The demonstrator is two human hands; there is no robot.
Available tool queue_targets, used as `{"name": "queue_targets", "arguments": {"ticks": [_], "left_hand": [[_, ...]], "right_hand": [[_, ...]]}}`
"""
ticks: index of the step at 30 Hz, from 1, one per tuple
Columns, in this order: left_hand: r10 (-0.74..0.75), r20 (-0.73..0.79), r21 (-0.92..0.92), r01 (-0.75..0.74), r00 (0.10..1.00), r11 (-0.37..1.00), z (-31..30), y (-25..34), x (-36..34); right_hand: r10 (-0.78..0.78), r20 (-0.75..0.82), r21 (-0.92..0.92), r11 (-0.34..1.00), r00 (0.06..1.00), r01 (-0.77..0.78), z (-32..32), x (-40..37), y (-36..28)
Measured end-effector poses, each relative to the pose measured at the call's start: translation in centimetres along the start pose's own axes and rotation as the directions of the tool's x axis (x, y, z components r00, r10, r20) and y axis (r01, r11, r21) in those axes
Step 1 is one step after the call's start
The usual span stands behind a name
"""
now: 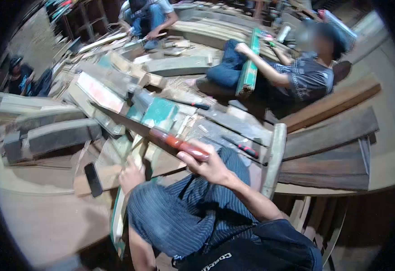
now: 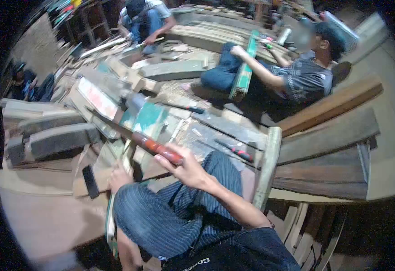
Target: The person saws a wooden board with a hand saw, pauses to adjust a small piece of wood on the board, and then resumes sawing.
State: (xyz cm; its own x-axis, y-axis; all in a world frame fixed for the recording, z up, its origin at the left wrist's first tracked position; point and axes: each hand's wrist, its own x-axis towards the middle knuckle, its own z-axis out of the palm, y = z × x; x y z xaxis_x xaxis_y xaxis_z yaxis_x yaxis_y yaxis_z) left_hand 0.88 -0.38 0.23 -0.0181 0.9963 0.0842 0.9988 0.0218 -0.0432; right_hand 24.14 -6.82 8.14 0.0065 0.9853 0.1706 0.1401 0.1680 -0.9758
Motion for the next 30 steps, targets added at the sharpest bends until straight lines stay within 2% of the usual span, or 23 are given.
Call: {"name": "queue_targets", "arguments": {"ticks": [2,5,8,9,12,13,16,17,20,21,22,24,25,28,30], "left_hand": [[-0.004,-0.043,0.052,0.006,0.999,0.999,0.3,0.1,-1.2],[-0.070,0.129,0.021,0.068,0.989,0.997,-0.8,0.8,-1.6],[-0.022,0.040,0.019,0.021,0.999,1.000,0.0,0.3,-1.4],[-0.056,0.075,0.004,0.056,0.996,0.998,-0.6,0.7,-1.3],[-0.034,0.116,-0.026,0.037,0.993,0.999,-1.6,0.5,-1.2],[-0.020,0.118,-0.038,0.024,0.993,0.999,-1.9,0.4,-1.3],[0.044,0.168,-0.140,-0.020,0.985,0.990,-3.1,-0.9,-0.9],[0.118,0.207,-0.224,-0.071,0.971,0.972,-4.4,-1.5,-0.5],[0.164,0.127,-0.227,-0.132,0.978,0.965,-3.8,-2.1,-0.6],[0.153,0.069,-0.219,-0.135,0.986,0.966,-3.4,-1.8,-0.5],[0.141,0.087,-0.217,-0.120,0.986,0.969,-3.2,-1.8,-0.4],[0.112,0.116,-0.216,-0.085,0.987,0.973,-3.0,-1.7,0.0],[0.068,0.167,-0.185,-0.036,0.984,0.982,-2.9,-1.4,-0.1],[0.055,0.101,-0.170,-0.037,0.993,0.985,-3.4,-0.5,-0.9],[0.062,0.122,-0.147,-0.044,0.991,0.988,-3.7,-0.2,-1.2]], "right_hand": [[0.006,0.111,0.065,0.998,0.994,-0.013,-1.0,-0.6,-1.5],[0.009,0.127,-0.050,0.999,0.992,-0.002,-1.4,-0.8,-2.9],[-0.003,0.127,-0.059,0.998,0.992,0.010,-1.3,-0.5,-2.9],[-0.010,0.124,-0.055,0.998,0.992,0.017,-1.2,-0.4,-2.8],[0.068,0.109,0.016,0.997,0.992,-0.070,-0.9,-0.2,-3.5],[0.127,0.107,-0.034,0.992,0.986,-0.124,-0.8,-0.1,-3.9],[0.016,0.174,-0.201,0.979,0.985,0.019,-1.0,0.1,-7.3],[-0.030,0.191,-0.145,0.988,0.981,0.058,-1.2,-0.3,-8.7],[-0.072,0.200,-0.123,0.988,0.977,0.098,-2.5,-0.3,-10.1],[0.155,0.258,-0.090,0.987,0.954,-0.136,-3.0,0.1,-10.4],[0.199,0.218,0.002,0.979,0.955,-0.205,-2.8,0.4,-9.5],[0.197,0.247,0.097,0.969,0.949,-0.226,-3.0,0.2,-9.2],[0.164,0.237,0.096,0.977,0.958,-0.191,-2.9,0.0,-9.0],[0.070,0.198,0.090,0.992,0.978,-0.090,-2.3,-0.7,-7.9],[0.010,0.168,0.070,0.997,0.986,-0.022,-1.9,-0.8,-7.1]]}}
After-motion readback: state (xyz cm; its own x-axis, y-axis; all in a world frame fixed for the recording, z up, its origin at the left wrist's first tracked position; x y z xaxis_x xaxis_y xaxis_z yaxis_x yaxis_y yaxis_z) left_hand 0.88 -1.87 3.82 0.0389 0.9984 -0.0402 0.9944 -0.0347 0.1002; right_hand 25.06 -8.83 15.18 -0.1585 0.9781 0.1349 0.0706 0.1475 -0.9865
